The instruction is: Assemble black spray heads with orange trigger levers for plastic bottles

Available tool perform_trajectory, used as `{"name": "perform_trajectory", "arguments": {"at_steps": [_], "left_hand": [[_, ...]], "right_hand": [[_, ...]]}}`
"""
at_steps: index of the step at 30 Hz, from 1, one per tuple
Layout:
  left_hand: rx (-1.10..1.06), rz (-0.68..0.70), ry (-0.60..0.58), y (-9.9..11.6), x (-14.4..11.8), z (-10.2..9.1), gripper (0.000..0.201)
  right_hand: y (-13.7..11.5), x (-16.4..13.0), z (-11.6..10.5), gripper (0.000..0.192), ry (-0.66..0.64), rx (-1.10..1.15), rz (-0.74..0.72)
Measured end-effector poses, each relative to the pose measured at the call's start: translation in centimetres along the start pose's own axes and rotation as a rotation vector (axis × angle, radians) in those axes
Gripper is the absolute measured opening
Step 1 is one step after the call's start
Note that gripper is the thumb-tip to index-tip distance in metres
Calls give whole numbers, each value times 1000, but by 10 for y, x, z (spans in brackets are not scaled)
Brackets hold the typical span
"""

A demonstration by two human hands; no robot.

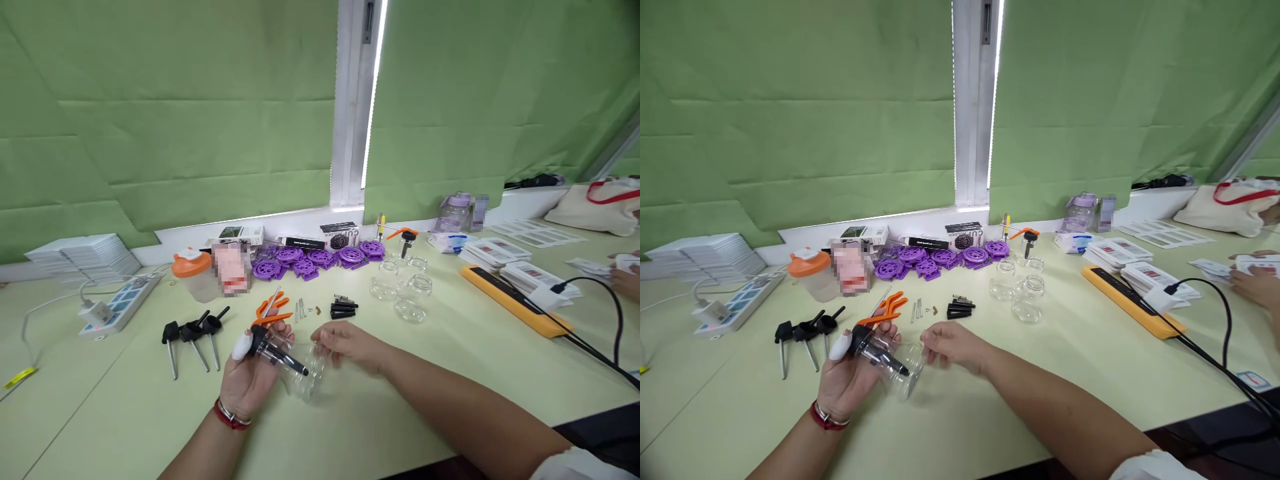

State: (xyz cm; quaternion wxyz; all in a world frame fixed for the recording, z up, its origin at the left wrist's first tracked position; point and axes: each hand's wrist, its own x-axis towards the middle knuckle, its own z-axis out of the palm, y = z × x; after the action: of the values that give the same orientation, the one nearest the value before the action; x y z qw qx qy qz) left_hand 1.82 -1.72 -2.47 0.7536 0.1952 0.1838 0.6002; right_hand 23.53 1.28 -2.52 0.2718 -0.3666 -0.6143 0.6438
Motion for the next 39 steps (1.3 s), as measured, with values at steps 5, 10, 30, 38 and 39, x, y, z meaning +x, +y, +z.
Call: {"name": "perform_trajectory", "arguments": {"at_steps": [5, 10, 30, 38, 39], "left_hand": [[185, 85, -17, 2, 1, 0, 41], [790, 217, 100, 4, 2, 1, 19], [1014, 180, 309, -7, 0, 10, 35], [1078, 247, 275, -7, -3, 14, 32], [1109, 252, 267, -8, -3, 14, 31]], "right_hand": [[0, -9, 31, 53, -174, 621, 210], [-6, -9, 22, 42, 22, 405, 203], [-12, -24, 14, 58, 23, -231, -162], [-12, -27, 11, 70, 68, -92, -51], [-11, -27, 12, 68, 30, -34, 41]]}}
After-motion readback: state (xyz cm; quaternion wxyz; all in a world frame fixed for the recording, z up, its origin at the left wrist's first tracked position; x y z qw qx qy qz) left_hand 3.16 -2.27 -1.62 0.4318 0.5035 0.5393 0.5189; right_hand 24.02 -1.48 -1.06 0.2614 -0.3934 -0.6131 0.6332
